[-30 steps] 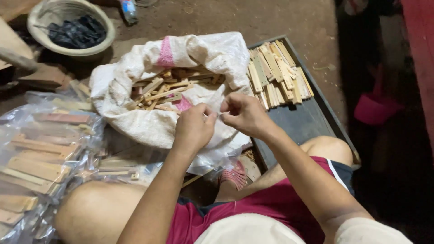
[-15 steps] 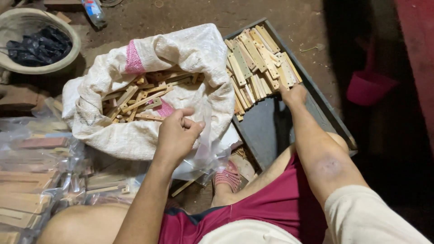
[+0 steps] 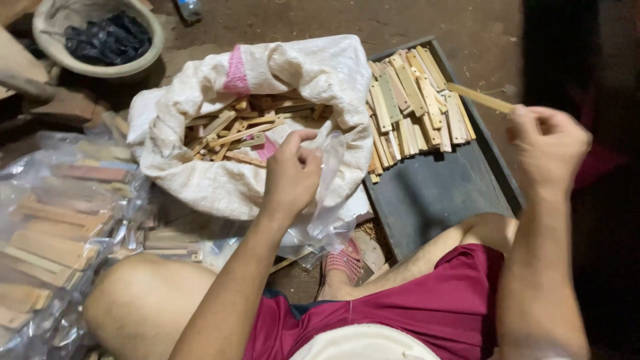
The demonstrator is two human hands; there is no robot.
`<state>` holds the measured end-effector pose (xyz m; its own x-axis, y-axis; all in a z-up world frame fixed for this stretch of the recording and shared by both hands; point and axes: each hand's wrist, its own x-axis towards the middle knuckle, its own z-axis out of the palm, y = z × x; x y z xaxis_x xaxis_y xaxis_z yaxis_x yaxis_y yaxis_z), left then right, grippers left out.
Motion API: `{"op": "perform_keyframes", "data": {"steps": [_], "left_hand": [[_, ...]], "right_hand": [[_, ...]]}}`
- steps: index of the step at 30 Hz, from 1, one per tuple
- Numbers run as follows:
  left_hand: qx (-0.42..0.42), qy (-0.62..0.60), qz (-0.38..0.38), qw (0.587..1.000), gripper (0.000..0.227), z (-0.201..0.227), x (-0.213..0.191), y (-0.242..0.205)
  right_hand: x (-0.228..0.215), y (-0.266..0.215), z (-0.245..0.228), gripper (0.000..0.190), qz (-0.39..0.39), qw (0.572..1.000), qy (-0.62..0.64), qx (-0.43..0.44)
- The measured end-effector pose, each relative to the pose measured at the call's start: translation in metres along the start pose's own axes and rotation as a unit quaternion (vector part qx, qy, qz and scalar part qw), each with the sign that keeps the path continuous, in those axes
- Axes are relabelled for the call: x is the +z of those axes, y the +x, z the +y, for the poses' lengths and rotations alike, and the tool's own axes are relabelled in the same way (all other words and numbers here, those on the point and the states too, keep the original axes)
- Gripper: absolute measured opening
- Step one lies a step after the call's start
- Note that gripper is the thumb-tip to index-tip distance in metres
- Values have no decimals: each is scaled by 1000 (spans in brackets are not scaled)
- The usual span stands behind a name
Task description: The person picks up wooden slats from a large bag, places them into plastic sleeves, and sets the filled sleeves aside into a tray or onto the floor.
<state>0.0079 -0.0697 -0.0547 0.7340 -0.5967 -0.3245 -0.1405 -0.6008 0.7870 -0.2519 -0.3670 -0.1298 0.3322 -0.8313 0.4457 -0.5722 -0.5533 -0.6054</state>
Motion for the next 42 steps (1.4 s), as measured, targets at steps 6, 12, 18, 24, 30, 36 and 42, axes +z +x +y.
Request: {"op": "perform_keyframes", "data": {"steps": [6,12,18,24,30,36,42], "left_hand": [[213,-14,60,975,41,-4,7,-4],[286,-64,50,955,45,-1,5,-11],[290,-121,36,949,46,2,7,-23],[260,-272,33,926,34,-7,8,-24],[233,-281,39,930,35,-16,7,-14],[211,-289,31,933,35,-11,1,-19],[179,-300,31,937,34,-13,-1,-17]], "right_hand": [[-81,5,-161,29,-242,929,281,-23],[-62,12,-246,35,-357,887,108,-273],[2,-14,-254,31,-448,832,-70,-320],[34,-28,-233,31,-547,783,-63,-289],[7,20,-199,16,-412,888,171,-111],[147,28,71,11,-119,991,57,-12],[179,-52,181,44,-200,935,-134,260]]}}
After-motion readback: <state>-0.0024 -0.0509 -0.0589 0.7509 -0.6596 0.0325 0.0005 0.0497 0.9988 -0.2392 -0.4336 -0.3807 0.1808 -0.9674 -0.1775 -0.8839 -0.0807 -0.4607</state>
